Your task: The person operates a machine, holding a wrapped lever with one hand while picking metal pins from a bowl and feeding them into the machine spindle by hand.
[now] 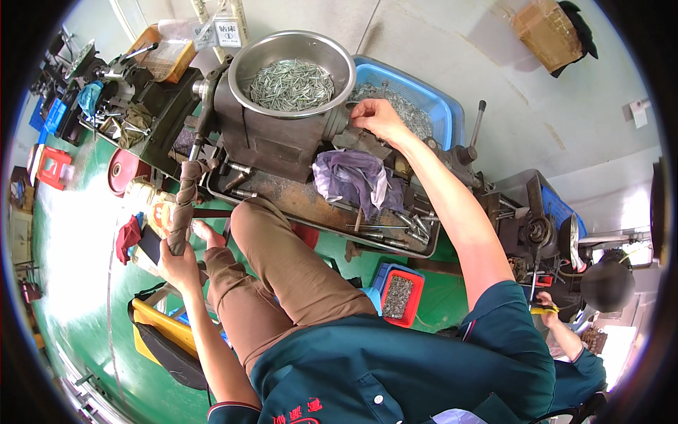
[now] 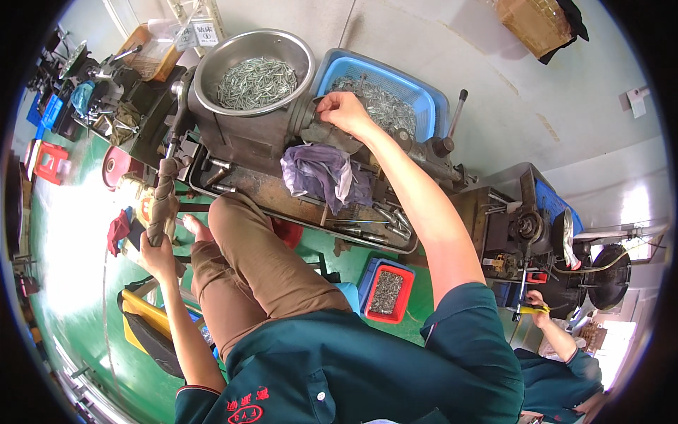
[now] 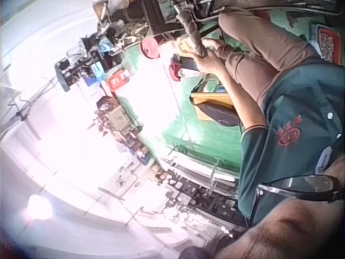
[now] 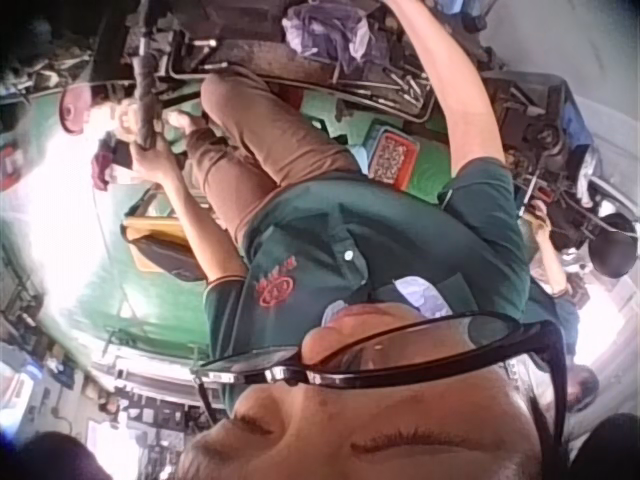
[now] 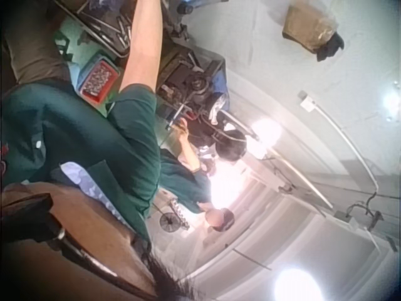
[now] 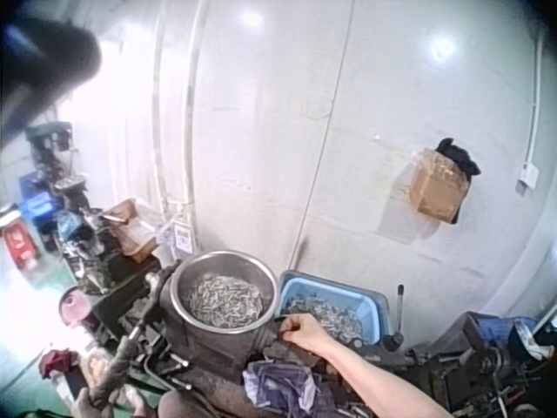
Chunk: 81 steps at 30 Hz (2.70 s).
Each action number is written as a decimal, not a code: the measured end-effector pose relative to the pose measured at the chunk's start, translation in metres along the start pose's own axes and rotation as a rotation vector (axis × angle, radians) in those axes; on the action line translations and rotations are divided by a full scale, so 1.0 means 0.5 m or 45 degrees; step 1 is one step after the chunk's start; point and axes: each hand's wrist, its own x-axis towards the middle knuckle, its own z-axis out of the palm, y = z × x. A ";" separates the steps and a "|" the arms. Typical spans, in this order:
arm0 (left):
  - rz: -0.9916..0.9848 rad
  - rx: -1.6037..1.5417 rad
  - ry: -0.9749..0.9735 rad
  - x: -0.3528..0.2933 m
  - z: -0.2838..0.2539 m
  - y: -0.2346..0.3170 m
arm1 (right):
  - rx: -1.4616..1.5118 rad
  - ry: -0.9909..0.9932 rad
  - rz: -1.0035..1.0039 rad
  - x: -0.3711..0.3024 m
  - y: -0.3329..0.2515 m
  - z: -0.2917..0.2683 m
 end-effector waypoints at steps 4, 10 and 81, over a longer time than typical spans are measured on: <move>-0.015 0.022 -0.005 0.000 0.003 -0.002 | -0.004 -0.028 0.019 -0.004 -0.004 -0.001; 0.014 0.007 0.048 -0.002 0.002 -0.001 | 0.040 -0.081 0.012 -0.003 -0.002 0.000; -0.012 0.068 0.005 0.017 0.000 -0.014 | -0.015 -0.043 -0.067 -0.007 -0.003 0.014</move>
